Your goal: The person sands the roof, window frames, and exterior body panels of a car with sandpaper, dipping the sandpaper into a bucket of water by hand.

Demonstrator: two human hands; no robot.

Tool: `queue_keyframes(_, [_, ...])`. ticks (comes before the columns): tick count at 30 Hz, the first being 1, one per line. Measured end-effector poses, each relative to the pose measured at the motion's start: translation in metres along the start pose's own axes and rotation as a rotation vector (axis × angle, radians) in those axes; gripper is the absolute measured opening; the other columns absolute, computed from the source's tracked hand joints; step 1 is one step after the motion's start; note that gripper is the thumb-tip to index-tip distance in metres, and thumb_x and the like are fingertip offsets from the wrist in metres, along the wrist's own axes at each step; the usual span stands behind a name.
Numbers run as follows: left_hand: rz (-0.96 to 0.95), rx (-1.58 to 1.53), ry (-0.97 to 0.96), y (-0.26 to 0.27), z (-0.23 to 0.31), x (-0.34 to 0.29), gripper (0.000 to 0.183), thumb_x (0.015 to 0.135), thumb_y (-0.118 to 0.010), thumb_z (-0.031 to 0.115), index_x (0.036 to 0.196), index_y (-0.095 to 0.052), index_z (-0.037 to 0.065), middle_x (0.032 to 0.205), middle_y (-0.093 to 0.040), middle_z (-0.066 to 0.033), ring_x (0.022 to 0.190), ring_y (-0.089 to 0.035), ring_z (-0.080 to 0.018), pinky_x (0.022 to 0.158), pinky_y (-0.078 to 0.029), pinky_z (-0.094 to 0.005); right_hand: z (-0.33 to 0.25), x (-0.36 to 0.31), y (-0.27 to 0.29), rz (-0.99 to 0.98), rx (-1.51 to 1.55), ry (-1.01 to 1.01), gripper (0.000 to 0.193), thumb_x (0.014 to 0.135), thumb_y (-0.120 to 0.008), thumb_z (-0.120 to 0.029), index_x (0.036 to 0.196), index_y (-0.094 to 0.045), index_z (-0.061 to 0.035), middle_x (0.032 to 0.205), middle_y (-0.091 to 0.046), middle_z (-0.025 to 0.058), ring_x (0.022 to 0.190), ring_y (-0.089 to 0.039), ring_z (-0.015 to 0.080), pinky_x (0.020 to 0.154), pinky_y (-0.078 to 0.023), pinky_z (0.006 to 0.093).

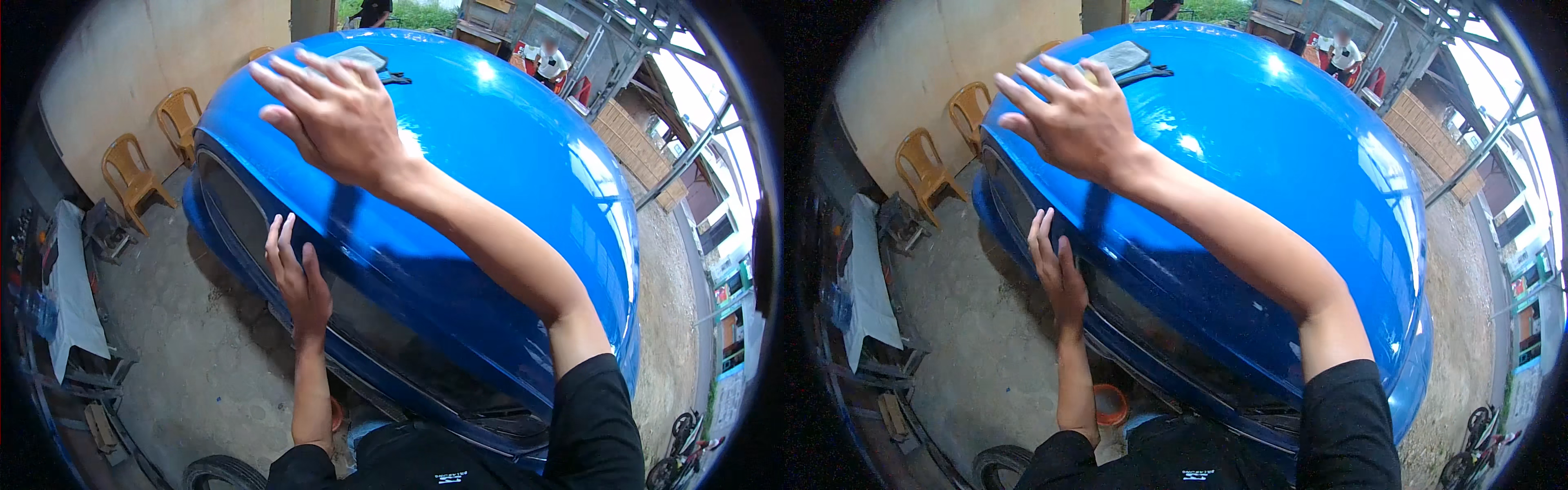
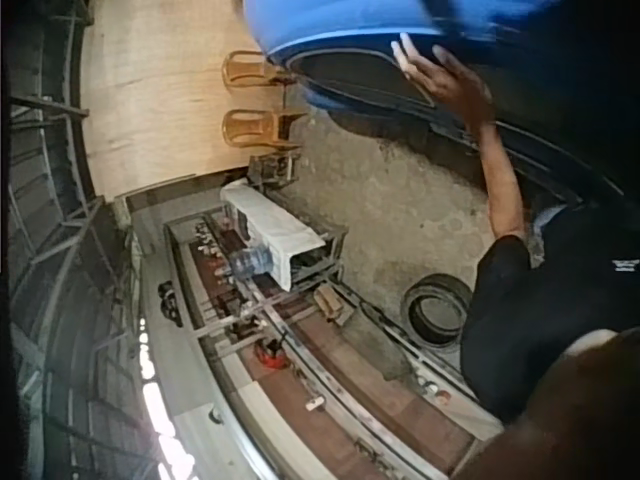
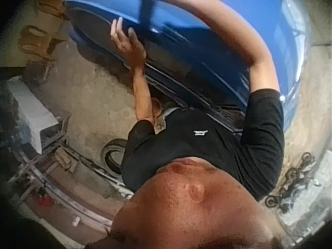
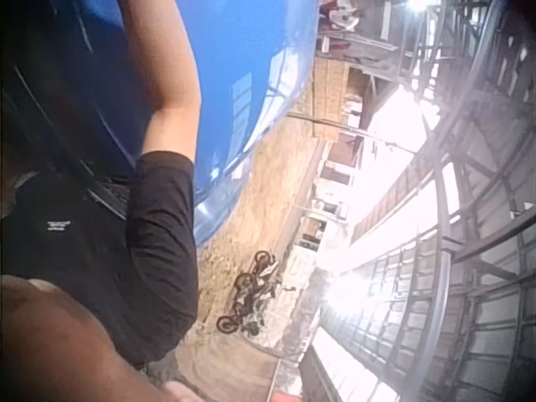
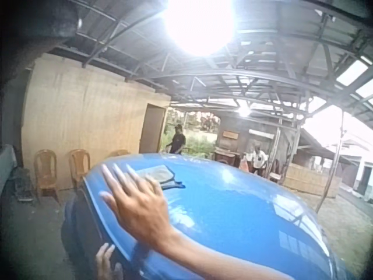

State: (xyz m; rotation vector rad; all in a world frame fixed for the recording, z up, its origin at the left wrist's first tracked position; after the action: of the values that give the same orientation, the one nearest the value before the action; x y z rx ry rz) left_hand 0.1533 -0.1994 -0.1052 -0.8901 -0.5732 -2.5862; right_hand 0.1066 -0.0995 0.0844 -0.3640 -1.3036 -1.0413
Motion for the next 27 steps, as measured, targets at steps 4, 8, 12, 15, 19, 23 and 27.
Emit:
queue_keyframes(4, [0.033, -0.008, -0.056, 0.014, -0.018, 0.017, 0.045, 0.106, -0.038, 0.032, 0.137, -0.053, 0.003, 0.141, -0.046, -0.0214, 0.131, -0.045, -0.0375, 0.112, -0.031, -0.048, -0.017, 0.007, -0.033, 0.015, -0.051, 0.169, 0.04, 0.098, -0.055, -0.047, 0.125, -0.065, -0.0195, 0.125, -0.068, 0.0004, 0.119, -0.061, 0.0211, 0.098, -0.042, 0.0422])
queue_keyframes(8, [0.051, -0.047, 0.041, 0.022, -0.04, 0.024, 0.037, 0.101, -0.043, 0.02, 0.128, -0.06, 0.002, 0.136, -0.051, -0.0201, 0.128, -0.048, -0.0356, 0.11, -0.035, -0.0456, -0.008, -0.067, -0.091, -0.692, -0.017, 0.122, 0.044, 0.101, -0.046, -0.05, 0.126, -0.064, -0.0193, 0.133, -0.064, 0.0001, 0.133, -0.051, 0.0183, 0.104, -0.04, 0.0433])
queue_keyframes(12, [0.064, -0.023, 0.039, 0.023, -0.045, 0.029, 0.037, 0.099, -0.043, 0.018, 0.127, -0.061, 0.001, 0.136, -0.052, -0.0202, 0.128, -0.049, -0.0356, 0.109, -0.036, -0.0447, -0.01, -0.101, -0.081, -0.991, 0.142, 0.145, 0.049, 0.105, -0.033, -0.047, 0.143, -0.051, -0.021, 0.154, -0.043, -0.0036, 0.148, -0.03, 0.0178, 0.118, -0.027, 0.0504])
queue_keyframes(15, [0.109, -0.077, 0.045, 0.021, -0.045, 0.031, 0.037, 0.099, -0.042, 0.018, 0.127, -0.061, 0.001, 0.135, -0.052, -0.0204, 0.127, -0.05, -0.0352, 0.109, -0.037, -0.045, -0.02, -0.113, -0.064, -1.113, 0.194, 0.13, 0.049, 0.105, -0.033, -0.046, 0.145, -0.049, -0.0212, 0.156, -0.04, -0.0043, 0.149, -0.026, 0.0186, 0.121, -0.019, 0.0547])
queue_keyframes(19, [0.054, -0.106, -0.005, 0.017, -0.04, 0.027, 0.04, 0.099, -0.041, 0.019, 0.127, -0.061, 0.0, 0.132, -0.055, -0.0212, 0.126, -0.051, -0.0359, 0.107, -0.038, -0.0454, -0.032, -0.133, 0.01, -1.147, 0.17, 0.073, 0.048, 0.105, -0.036, -0.043, 0.145, -0.049, -0.0189, 0.157, -0.038, -0.0038, 0.149, -0.025, 0.0187, 0.121, -0.018, 0.0562])
queue_keyframes(23, [-0.093, -0.118, -0.054, 0.013, -0.026, 0.014, 0.043, 0.095, -0.043, 0.025, 0.123, -0.065, 0.001, 0.13, -0.057, -0.0208, 0.122, -0.052, -0.0371, 0.106, -0.038, -0.0466, -0.052, -0.157, 0.104, -1.218, 0.115, -0.033, 0.049, 0.105, -0.036, -0.043, 0.146, -0.048, -0.0194, 0.158, -0.037, -0.0035, 0.149, -0.026, 0.0166, 0.122, -0.015, 0.0524])
queue_keyframes(27, [-0.117, -0.132, -0.158, 0.004, 0.014, 0.007, 0.039, 0.091, -0.049, 0.024, 0.118, -0.069, 0.004, 0.126, -0.06, -0.0185, 0.118, -0.053, -0.0362, 0.104, -0.04, -0.0476, -0.068, -0.185, 0.171, -1.251, 0.054, -0.187, 0.045, 0.104, -0.043, -0.04, 0.145, -0.049, -0.0235, 0.155, -0.042, -0.0061, 0.146, -0.033, 0.0154, 0.122, -0.011, 0.0526])
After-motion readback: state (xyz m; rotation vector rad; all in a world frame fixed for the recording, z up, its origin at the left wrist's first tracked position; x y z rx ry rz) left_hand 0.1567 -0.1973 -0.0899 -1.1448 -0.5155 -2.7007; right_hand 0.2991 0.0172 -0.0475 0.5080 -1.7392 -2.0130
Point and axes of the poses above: each hand's wrist, its own x-axis towards the middle knuckle, its own y-axis out of the back of the hand, z = x × y, the point moved 7 cm from there along x, towards the middle knuckle
